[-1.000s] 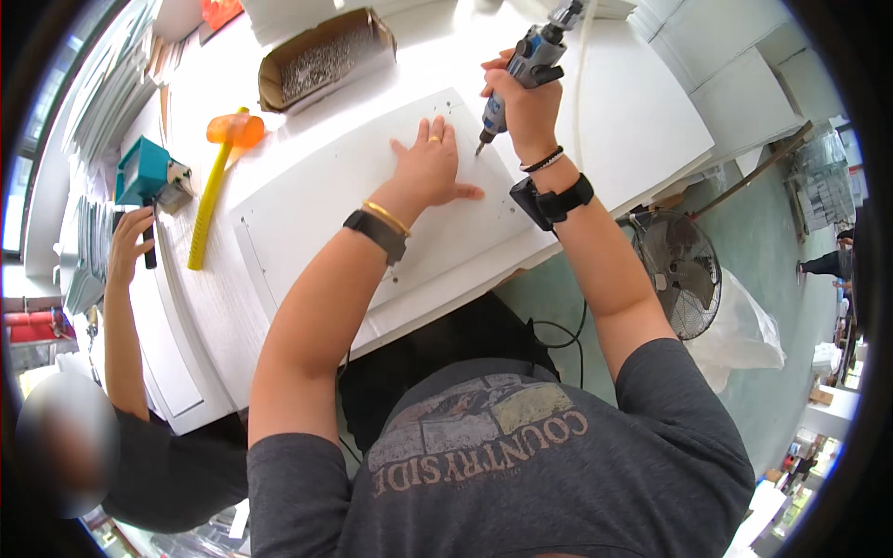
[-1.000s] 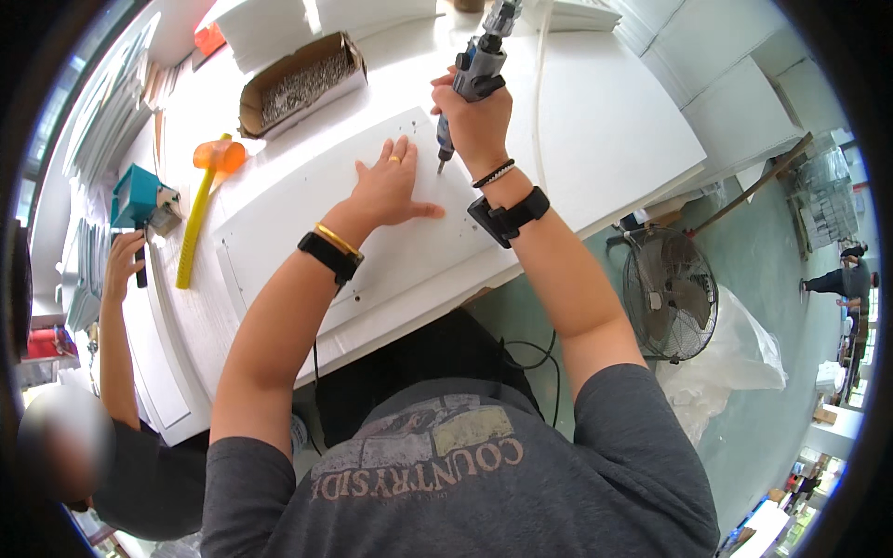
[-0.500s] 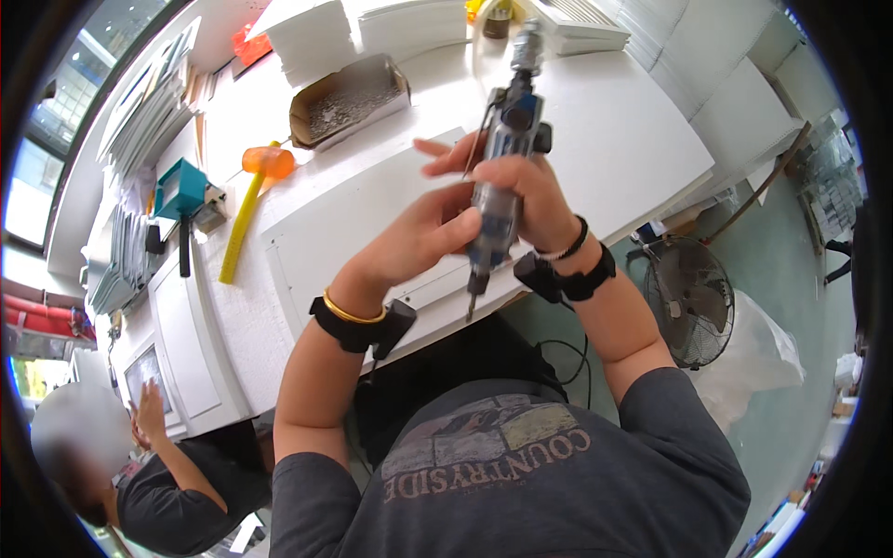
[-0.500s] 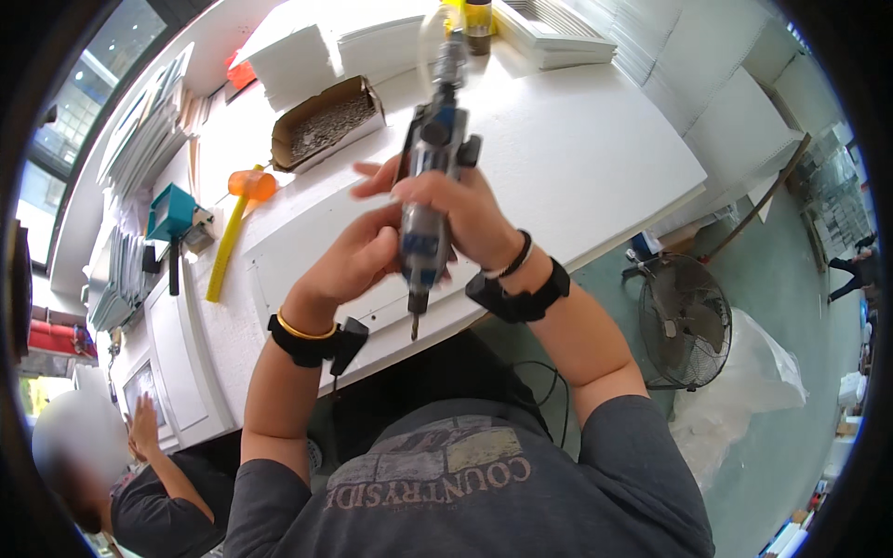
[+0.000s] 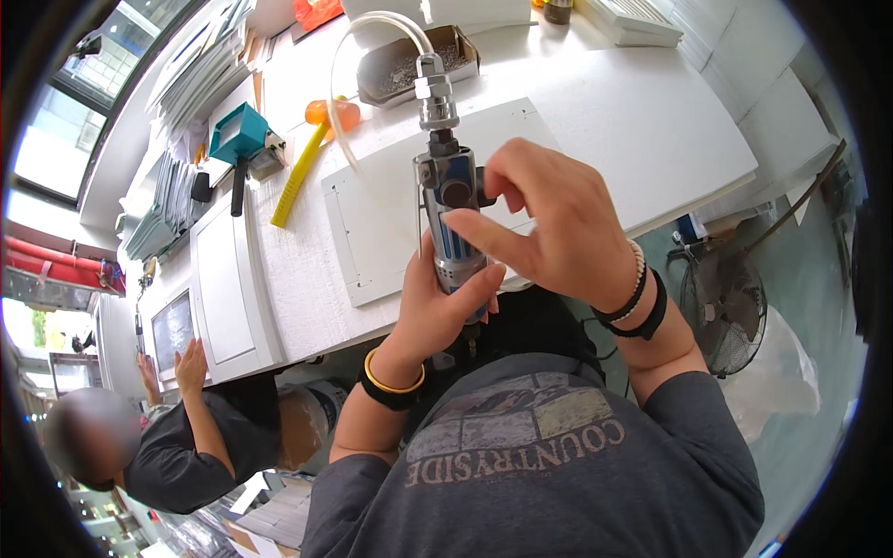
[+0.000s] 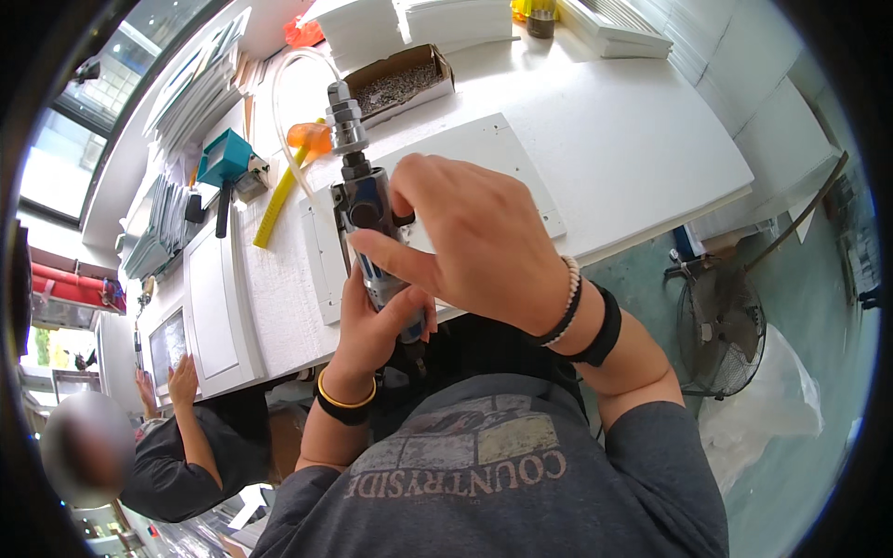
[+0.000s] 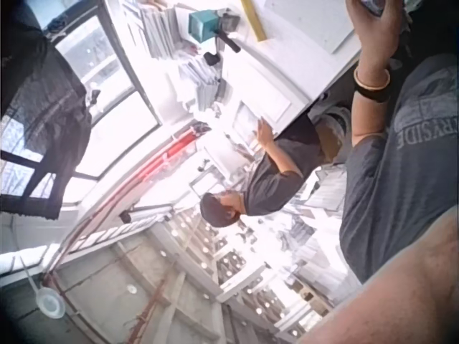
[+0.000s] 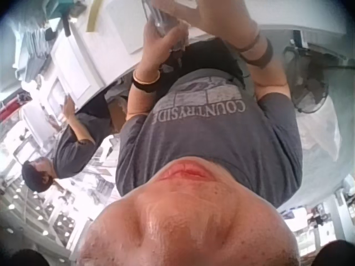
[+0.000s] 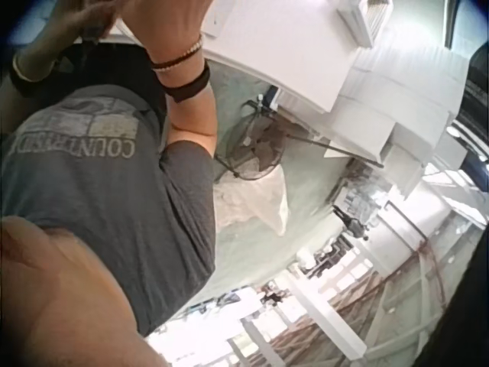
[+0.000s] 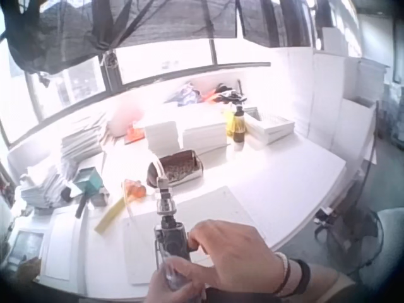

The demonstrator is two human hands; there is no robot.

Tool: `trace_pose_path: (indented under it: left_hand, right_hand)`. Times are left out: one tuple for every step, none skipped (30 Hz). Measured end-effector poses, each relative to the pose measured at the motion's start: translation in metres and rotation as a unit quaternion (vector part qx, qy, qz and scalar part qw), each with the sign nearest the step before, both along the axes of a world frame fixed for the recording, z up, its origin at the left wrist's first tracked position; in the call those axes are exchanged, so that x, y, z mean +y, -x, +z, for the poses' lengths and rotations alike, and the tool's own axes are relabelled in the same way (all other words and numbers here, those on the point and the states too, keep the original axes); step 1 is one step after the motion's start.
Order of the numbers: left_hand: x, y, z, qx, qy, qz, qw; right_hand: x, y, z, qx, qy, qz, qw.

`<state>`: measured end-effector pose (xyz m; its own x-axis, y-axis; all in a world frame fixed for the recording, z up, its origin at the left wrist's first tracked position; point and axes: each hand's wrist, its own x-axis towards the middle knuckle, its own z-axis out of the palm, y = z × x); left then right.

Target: Using a pneumatic screwdriver to drive screws into pre-drilled holes in a white board during furniture assembly.

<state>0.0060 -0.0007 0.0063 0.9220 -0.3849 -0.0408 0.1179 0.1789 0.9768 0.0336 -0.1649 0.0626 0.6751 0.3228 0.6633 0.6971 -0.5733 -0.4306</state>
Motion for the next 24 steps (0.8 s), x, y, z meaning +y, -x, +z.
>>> trace_pose_path:
  left_hand:
    - [0.001, 0.006, 0.001, -0.011, 0.005, 0.019, 1.000]
    - [0.002, 0.008, 0.003, -0.009, 0.005, 0.019, 1.000]
    - [0.004, 0.010, 0.004, -0.020, -0.006, 0.027, 0.999]
    - [0.006, 0.012, 0.005, -0.032, -0.017, 0.037, 0.999]
    - [0.008, 0.013, 0.005, -0.031, -0.016, 0.040, 0.999]
    - [0.008, 0.014, 0.004, -0.043, -0.028, 0.051, 0.997]
    - [0.009, 0.014, 0.004, -0.056, -0.041, 0.060, 0.996]
    - [0.009, 0.014, 0.003, -0.056, -0.041, 0.061, 0.996]
    - [0.009, 0.014, 0.002, -0.080, -0.062, 0.066, 0.993]
    - [0.008, 0.014, 0.001, -0.104, -0.083, 0.070, 0.989]
    - [0.007, 0.015, 0.003, -0.103, -0.082, 0.070, 0.989]
    - [0.005, 0.015, 0.007, -0.097, -0.085, 0.081, 0.988]
    - [0.004, 0.016, 0.009, -0.091, -0.089, 0.091, 0.988]
    - [0.004, 0.016, 0.007, -0.091, -0.089, 0.090, 0.988]
    - [0.004, 0.015, 0.002, -0.122, -0.110, 0.107, 0.981]
    - [0.004, 0.014, -0.001, -0.153, -0.131, 0.124, 0.972]
    - [0.004, 0.013, -0.003, -0.154, -0.133, 0.122, 0.972]
    - [0.003, 0.011, -0.004, -0.222, -0.147, 0.140, 0.954]
    - [0.002, 0.009, -0.005, -0.289, -0.161, 0.156, 0.930]
    - [0.003, 0.009, -0.006, -0.290, -0.163, 0.154, 0.931]
    - [0.004, 0.009, -0.006, -0.295, -0.167, 0.152, 0.929]
    - [0.004, 0.010, -0.006, -0.299, -0.170, 0.152, 0.926]
    - [0.005, 0.012, -0.008, -0.299, -0.171, 0.151, 0.927]
    - [0.006, 0.015, -0.010, -0.222, -0.157, 0.137, 0.953]
  right_hand:
    - [0.008, -0.002, -0.004, -0.023, -0.016, 0.008, 1.000]
    - [0.012, -0.001, -0.004, -0.021, -0.016, 0.008, 1.000]
    - [0.015, 0.001, -0.003, -0.026, -0.016, 0.006, 1.000]
    - [0.018, 0.002, -0.003, -0.032, -0.016, 0.005, 0.999]
    - [0.021, 0.003, -0.002, -0.030, -0.015, 0.008, 0.999]
    - [0.023, 0.005, -0.001, -0.034, -0.007, 0.000, 0.999]
    - [0.025, 0.006, 0.000, -0.038, 0.000, -0.010, 0.999]
    - [0.028, 0.008, 0.000, -0.038, 0.001, -0.009, 0.999]
    - [0.031, 0.009, 0.000, -0.033, -0.007, -0.025, 0.999]
    - [0.033, 0.010, -0.001, -0.028, -0.014, -0.041, 0.999]
    - [0.035, 0.010, -0.002, -0.028, -0.014, -0.042, 0.999]
    - [0.037, 0.010, -0.004, -0.030, -0.023, -0.054, 0.998]
    - [0.038, 0.010, -0.006, -0.031, -0.032, -0.067, 0.997]
    - [0.039, 0.011, -0.006, -0.030, -0.033, -0.068, 0.997]
    - [0.039, 0.011, -0.007, -0.023, -0.029, -0.081, 0.996]
    - [0.041, 0.011, -0.007, -0.017, -0.027, -0.094, 0.995]
    - [0.043, 0.011, -0.007, -0.017, -0.029, -0.095, 0.995]
    - [0.045, 0.010, -0.008, -0.034, -0.035, -0.098, 0.994]
    - [0.047, 0.010, -0.008, -0.051, -0.041, -0.101, 0.993]
    - [0.047, 0.009, -0.009, -0.050, -0.043, -0.103, 0.992]
    - [0.048, 0.008, -0.011, -0.074, -0.043, -0.099, 0.991]
    - [0.048, 0.007, -0.011, -0.097, -0.043, -0.094, 0.990]
    - [0.047, 0.005, -0.011, -0.096, -0.044, -0.095, 0.990]
    - [0.045, 0.003, -0.011, -0.105, -0.031, -0.083, 0.990]
